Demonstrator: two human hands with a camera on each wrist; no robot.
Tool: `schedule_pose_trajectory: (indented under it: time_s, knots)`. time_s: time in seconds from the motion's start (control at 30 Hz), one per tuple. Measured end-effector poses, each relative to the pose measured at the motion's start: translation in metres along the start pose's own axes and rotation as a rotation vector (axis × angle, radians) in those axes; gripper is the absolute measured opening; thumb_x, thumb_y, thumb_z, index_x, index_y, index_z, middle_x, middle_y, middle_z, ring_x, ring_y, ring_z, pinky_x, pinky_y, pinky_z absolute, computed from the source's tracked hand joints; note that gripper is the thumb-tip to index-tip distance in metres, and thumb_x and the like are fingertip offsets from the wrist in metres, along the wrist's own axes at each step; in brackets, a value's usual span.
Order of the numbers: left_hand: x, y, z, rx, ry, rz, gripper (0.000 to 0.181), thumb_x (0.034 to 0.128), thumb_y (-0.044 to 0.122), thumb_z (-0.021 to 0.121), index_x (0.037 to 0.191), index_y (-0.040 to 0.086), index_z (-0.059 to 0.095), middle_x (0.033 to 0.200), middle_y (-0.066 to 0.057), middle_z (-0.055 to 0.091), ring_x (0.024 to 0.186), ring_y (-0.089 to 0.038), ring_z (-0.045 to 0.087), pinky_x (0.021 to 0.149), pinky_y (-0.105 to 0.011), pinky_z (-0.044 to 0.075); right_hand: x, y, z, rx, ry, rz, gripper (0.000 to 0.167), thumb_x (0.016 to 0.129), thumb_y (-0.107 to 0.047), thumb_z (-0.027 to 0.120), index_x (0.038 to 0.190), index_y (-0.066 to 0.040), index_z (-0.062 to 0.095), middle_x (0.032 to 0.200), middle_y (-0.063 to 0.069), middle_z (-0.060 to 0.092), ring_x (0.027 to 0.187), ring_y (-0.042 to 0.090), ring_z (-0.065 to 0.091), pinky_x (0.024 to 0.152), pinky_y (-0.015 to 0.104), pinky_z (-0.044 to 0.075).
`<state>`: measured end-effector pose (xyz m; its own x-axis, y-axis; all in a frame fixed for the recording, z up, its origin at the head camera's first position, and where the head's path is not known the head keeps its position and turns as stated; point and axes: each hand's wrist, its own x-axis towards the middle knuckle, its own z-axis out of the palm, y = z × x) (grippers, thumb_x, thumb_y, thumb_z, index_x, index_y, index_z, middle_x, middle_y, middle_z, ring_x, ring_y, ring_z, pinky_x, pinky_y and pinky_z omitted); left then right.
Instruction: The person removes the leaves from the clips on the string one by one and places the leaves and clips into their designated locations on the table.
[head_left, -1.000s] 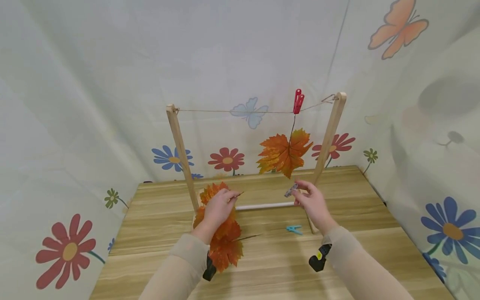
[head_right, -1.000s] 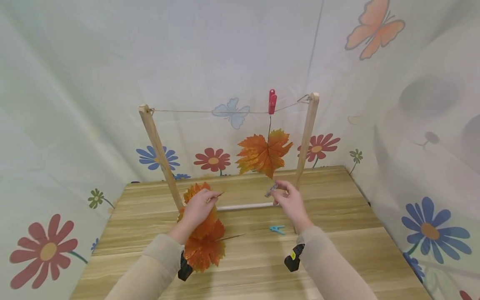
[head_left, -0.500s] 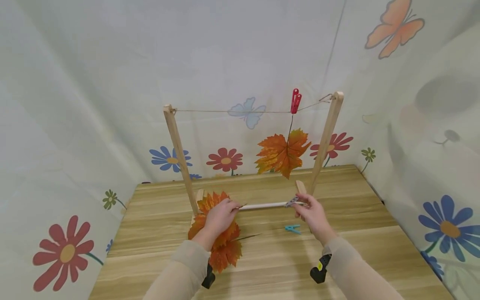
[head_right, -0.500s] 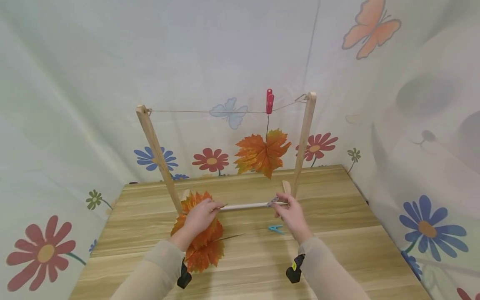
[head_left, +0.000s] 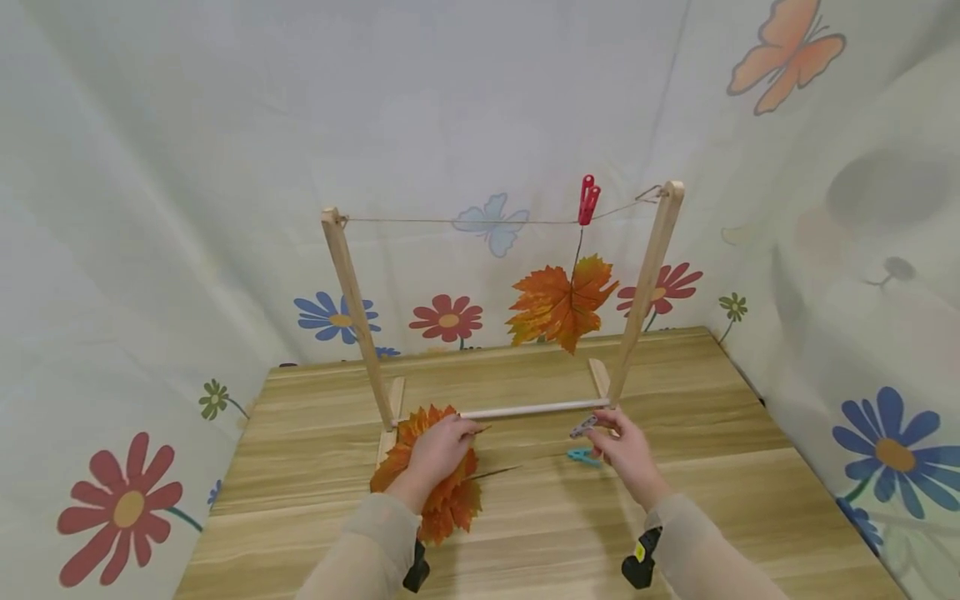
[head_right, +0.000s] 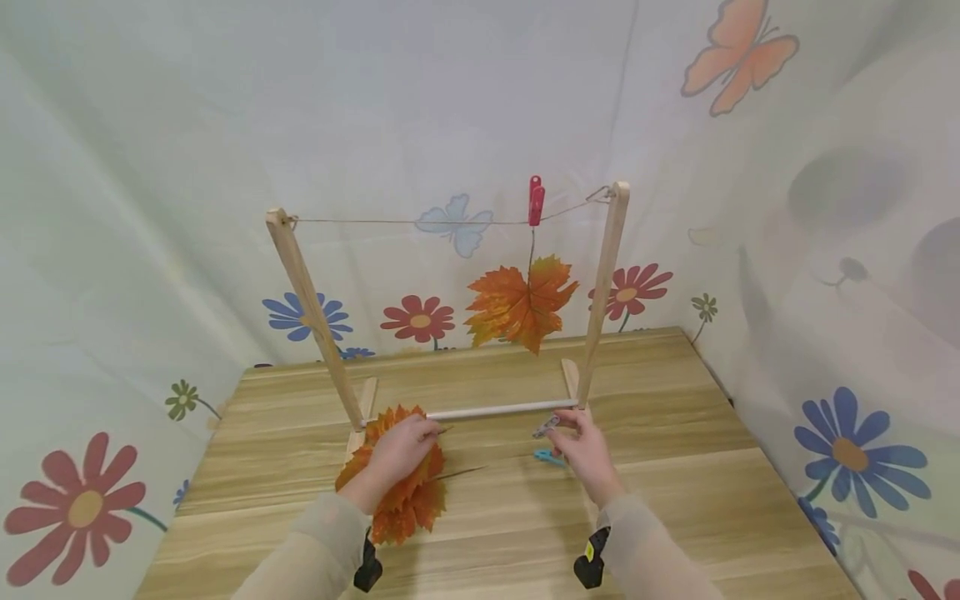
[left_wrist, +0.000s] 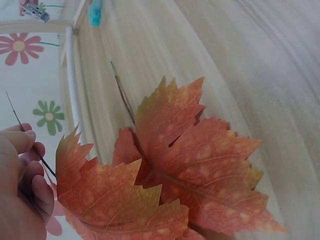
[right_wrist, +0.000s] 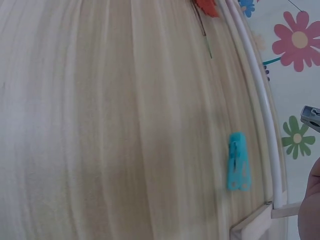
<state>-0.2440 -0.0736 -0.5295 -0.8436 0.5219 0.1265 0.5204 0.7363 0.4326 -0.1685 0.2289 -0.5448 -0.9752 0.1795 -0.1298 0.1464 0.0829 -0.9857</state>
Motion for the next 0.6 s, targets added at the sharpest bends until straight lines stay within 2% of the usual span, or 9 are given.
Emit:
schedule_pose_trajectory:
  time_s: [0.1, 0.37, 0.6]
  knots:
    - [-0.001, -0.001, 0.004, -0.014, -0.014, -0.007, 0.02, 0.0906, 0.014, 0.062, 0.108, 0.017, 0.071, 0.097, -0.001, 0.063, 0.084, -0.019, 0.062, 0.067, -0.035, 0.051, -0.003, 0.005, -0.001, 0.0, -0.002, 0.008, 0.039, 0.091, -0.013, 0.061, 0.128, -0.006, 0.05, 0.122, 0.015, 0.053, 0.074, 0.028, 0.06, 0.058, 0.028, 0.044]
    - [-0.003, -0.005, 0.013, -0.05, -0.032, 0.005, 0.018, 0.0897, 0.012, 0.063, 0.105, 0.016, 0.072, 0.092, 0.0, 0.063, 0.082, -0.018, 0.061, 0.067, -0.035, 0.05, -0.01, 0.021, 0.002, -0.042, 0.007, 0.035, 0.044, 0.09, -0.011, 0.063, 0.13, -0.002, 0.048, 0.124, 0.019, 0.052, 0.069, 0.017, 0.057, 0.059, 0.028, 0.046]
    - [-0.004, -0.008, 0.027, -0.009, -0.021, 0.031, 0.015, 0.0848, 0.009, 0.066, 0.097, 0.016, 0.072, 0.091, 0.003, 0.066, 0.083, -0.016, 0.061, 0.07, -0.033, 0.05, -0.011, 0.039, 0.0, -0.035, 0.031, 0.042, 0.046, 0.087, -0.006, 0.064, 0.129, 0.004, 0.048, 0.122, 0.022, 0.054, 0.073, 0.025, 0.059, 0.063, 0.032, 0.051]
